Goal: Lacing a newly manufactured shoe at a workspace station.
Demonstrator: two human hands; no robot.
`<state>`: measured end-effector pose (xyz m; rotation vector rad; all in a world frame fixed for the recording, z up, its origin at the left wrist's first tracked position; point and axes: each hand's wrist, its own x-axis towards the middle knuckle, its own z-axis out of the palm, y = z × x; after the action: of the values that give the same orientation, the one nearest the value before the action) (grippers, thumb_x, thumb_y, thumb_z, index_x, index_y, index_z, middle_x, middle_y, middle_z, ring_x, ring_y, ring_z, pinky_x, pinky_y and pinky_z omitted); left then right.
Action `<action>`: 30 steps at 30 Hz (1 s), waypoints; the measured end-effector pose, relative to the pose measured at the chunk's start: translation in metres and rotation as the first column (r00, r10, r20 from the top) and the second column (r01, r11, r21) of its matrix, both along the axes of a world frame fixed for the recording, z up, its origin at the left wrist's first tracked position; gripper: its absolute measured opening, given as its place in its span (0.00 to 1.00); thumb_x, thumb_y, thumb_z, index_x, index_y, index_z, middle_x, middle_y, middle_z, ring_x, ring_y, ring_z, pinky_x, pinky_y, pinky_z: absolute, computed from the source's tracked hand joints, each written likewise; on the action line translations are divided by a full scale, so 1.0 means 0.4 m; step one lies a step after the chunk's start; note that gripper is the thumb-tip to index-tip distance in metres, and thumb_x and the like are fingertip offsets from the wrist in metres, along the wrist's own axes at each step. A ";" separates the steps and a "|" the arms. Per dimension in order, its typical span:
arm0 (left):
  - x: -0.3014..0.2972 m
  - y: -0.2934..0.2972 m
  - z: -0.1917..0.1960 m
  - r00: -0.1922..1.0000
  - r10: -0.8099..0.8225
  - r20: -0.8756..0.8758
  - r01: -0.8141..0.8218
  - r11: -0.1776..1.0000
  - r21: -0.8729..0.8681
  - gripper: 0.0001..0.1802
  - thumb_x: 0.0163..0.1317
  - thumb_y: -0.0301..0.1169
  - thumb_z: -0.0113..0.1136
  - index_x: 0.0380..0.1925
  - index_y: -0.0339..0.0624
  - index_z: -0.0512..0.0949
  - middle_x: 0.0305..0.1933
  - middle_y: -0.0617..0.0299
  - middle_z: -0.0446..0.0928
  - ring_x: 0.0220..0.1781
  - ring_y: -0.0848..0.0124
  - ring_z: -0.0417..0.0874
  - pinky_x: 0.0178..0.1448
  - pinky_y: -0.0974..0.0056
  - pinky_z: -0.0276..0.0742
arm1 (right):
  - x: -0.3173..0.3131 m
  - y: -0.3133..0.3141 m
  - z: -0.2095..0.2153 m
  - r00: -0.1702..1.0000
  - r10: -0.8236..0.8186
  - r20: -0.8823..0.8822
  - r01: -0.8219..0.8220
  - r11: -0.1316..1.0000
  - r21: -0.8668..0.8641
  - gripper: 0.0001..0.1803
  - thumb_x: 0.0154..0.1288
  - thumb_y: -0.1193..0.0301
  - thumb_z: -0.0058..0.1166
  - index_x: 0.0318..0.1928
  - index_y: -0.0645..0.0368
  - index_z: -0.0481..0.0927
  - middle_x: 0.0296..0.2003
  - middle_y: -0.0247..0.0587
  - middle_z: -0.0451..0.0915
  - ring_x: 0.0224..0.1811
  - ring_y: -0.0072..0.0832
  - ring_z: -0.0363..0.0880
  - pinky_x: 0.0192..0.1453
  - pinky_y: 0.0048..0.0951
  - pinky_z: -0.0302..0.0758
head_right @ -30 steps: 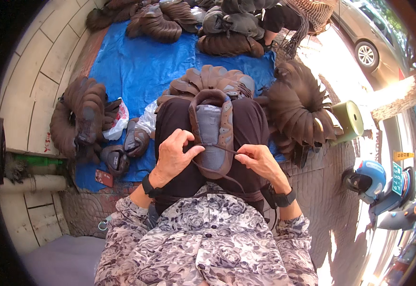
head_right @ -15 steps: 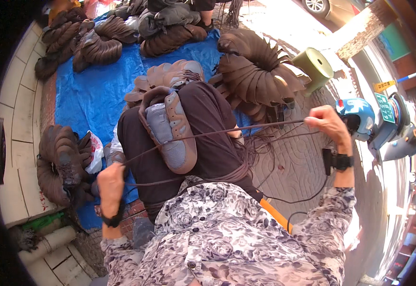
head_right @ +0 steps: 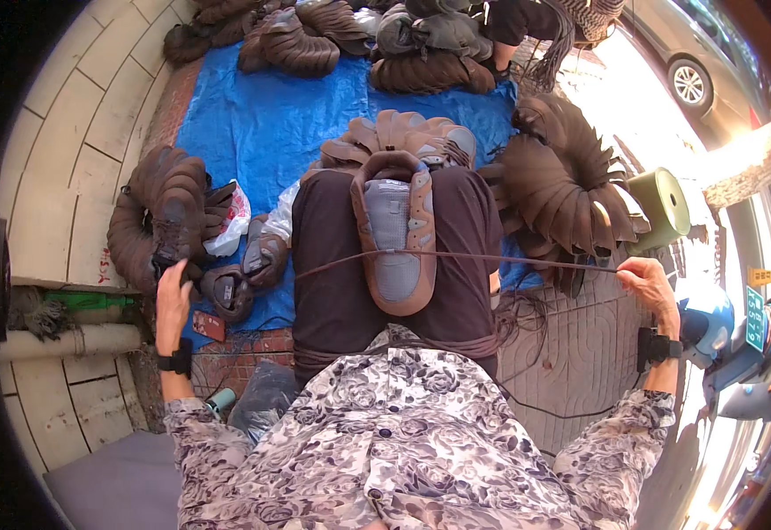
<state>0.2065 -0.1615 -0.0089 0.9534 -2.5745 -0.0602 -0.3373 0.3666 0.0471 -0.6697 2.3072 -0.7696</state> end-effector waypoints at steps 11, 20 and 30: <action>-0.474 0.308 -0.004 0.723 -0.576 -0.382 0.691 0.596 0.410 0.08 0.55 0.26 0.61 0.35 0.36 0.77 0.31 0.51 0.77 0.33 0.57 0.79 0.36 0.61 0.74 | 0.006 0.190 0.114 0.980 -0.118 -0.158 0.144 0.976 0.163 0.06 0.61 0.73 0.51 0.32 0.62 0.80 0.19 0.28 0.73 0.20 0.15 0.69 0.24 0.19 0.64; 0.061 0.063 0.002 0.998 0.031 -0.057 0.014 0.763 0.647 0.08 0.52 0.23 0.60 0.33 0.33 0.81 0.27 0.56 0.81 0.28 0.71 0.80 0.33 0.69 0.72 | -0.106 0.479 0.051 0.825 -0.089 -0.558 0.256 0.939 0.228 0.06 0.57 0.76 0.53 0.33 0.65 0.80 0.18 0.38 0.74 0.20 0.24 0.73 0.27 0.26 0.69; 0.467 0.028 -0.077 0.956 0.282 0.084 -0.293 0.928 0.230 0.08 0.55 0.23 0.56 0.35 0.35 0.80 0.32 0.52 0.80 0.35 0.57 0.81 0.41 0.64 0.75 | -0.113 0.440 -0.013 0.152 0.280 -0.948 0.366 0.875 0.317 0.09 0.63 0.73 0.50 0.42 0.59 0.80 0.33 0.49 0.80 0.35 0.45 0.77 0.44 0.39 0.72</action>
<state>0.3931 -0.1502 -0.0398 1.4306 -2.4798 -0.2752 -0.3825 0.5426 0.0418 -1.0500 3.5311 0.6390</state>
